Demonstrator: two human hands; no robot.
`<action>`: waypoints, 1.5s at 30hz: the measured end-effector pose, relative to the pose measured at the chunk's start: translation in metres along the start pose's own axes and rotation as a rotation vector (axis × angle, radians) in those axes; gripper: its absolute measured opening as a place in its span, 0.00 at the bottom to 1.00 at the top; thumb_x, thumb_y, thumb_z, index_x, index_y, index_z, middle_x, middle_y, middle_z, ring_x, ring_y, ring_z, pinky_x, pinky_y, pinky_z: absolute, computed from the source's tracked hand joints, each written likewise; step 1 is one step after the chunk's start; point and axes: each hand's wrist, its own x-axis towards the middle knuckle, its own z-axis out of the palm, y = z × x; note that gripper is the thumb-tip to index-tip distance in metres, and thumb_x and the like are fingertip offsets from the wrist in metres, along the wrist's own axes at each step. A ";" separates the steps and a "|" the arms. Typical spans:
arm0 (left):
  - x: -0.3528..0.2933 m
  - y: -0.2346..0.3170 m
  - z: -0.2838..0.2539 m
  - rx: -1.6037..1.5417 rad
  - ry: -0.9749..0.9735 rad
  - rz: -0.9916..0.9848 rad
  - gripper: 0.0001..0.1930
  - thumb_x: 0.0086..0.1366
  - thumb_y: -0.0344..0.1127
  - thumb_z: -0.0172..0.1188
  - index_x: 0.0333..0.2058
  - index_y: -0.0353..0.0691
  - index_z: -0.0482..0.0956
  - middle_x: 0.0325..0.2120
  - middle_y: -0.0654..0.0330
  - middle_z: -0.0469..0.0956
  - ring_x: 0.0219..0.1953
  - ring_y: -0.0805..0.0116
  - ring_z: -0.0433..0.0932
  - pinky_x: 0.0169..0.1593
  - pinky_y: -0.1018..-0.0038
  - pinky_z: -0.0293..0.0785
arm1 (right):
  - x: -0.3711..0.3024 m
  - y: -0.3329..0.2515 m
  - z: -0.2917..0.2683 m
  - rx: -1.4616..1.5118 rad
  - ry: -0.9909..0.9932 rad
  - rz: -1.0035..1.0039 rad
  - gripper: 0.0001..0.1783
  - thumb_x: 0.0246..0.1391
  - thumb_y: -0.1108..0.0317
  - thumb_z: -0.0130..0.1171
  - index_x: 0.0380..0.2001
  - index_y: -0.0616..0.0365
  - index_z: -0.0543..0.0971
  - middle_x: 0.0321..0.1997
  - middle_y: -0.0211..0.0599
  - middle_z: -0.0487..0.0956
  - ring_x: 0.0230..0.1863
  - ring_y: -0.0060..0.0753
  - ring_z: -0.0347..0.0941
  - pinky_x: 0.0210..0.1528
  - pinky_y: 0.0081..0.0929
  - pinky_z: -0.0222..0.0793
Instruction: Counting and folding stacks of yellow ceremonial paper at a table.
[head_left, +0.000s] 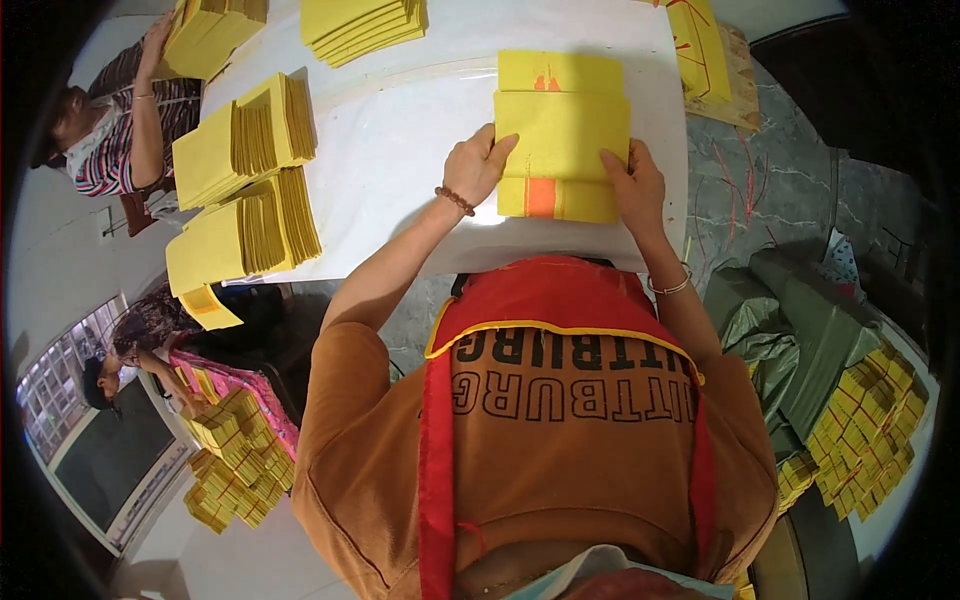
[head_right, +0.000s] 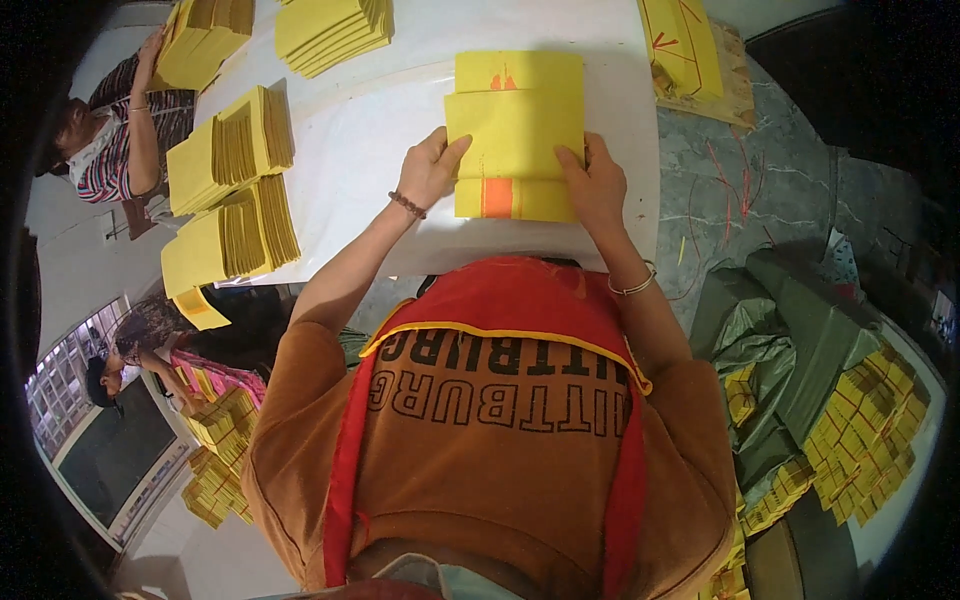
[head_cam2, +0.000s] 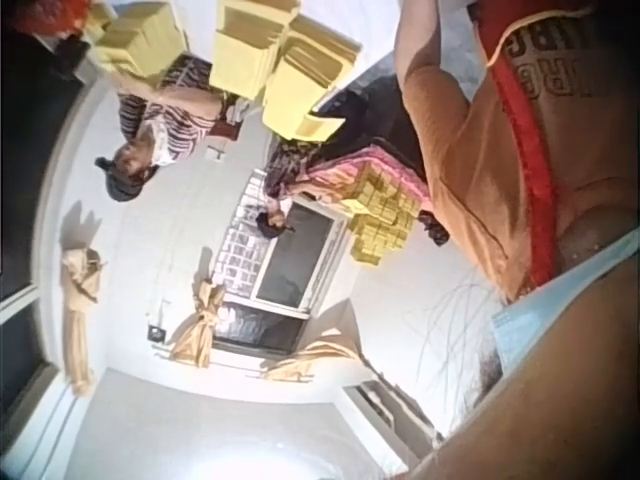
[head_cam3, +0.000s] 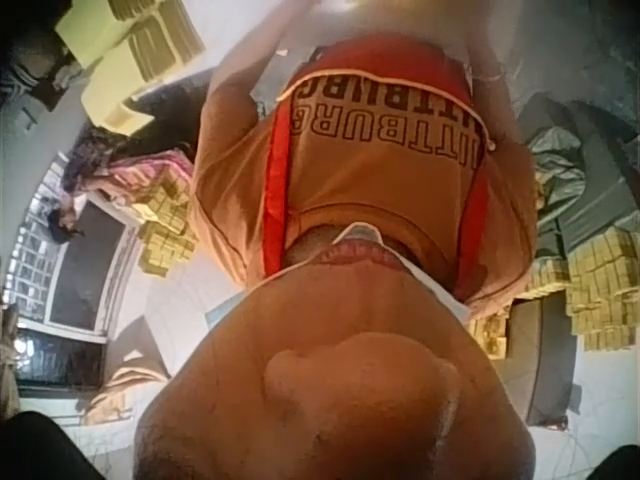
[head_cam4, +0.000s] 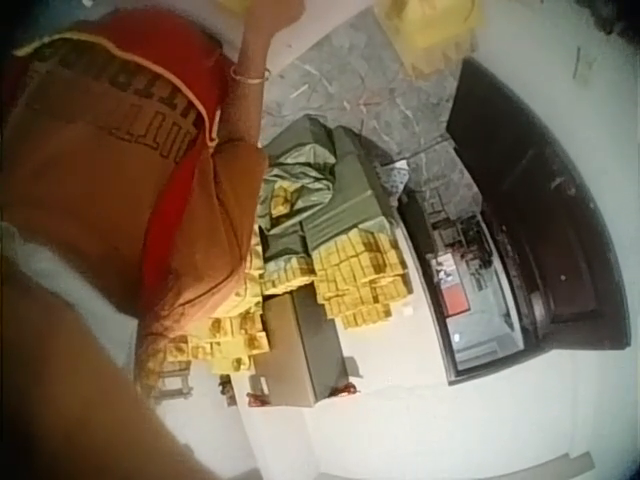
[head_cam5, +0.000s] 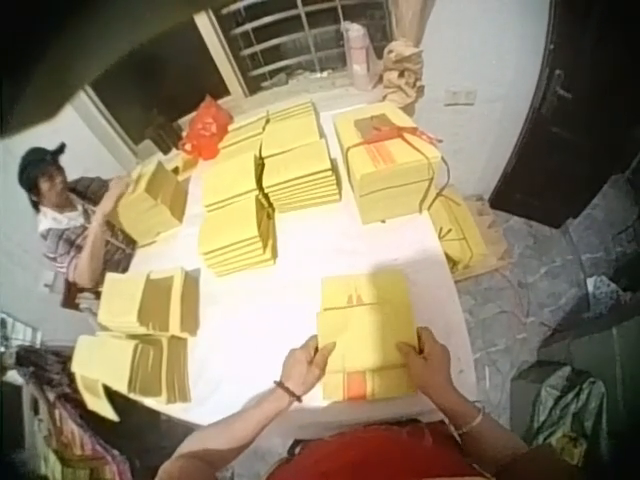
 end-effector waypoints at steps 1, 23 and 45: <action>0.002 -0.002 0.001 0.000 0.003 -0.004 0.18 0.63 0.48 0.50 0.28 0.35 0.71 0.16 0.49 0.73 0.21 0.49 0.74 0.26 0.60 0.66 | 0.000 -0.007 -0.001 0.001 -0.005 0.000 0.18 0.52 0.60 0.56 0.45 0.56 0.73 0.22 0.36 0.75 0.20 0.31 0.68 0.27 0.30 0.64; 0.003 0.022 -0.003 0.127 0.280 0.135 0.16 0.57 0.42 0.58 0.39 0.38 0.70 0.31 0.54 0.74 0.34 0.57 0.72 0.35 0.63 0.65 | 0.012 -0.003 0.002 -0.190 0.016 0.010 0.18 0.49 0.63 0.58 0.45 0.52 0.75 0.20 0.40 0.75 0.20 0.32 0.69 0.27 0.29 0.65; 0.001 0.022 0.040 0.681 0.069 0.652 0.29 0.59 0.51 0.53 0.56 0.44 0.63 0.58 0.47 0.58 0.61 0.48 0.54 0.60 0.56 0.50 | -0.037 0.000 -0.009 -0.819 -0.332 -0.516 0.31 0.52 0.51 0.52 0.58 0.50 0.64 0.66 0.28 0.57 0.67 0.42 0.47 0.62 0.63 0.36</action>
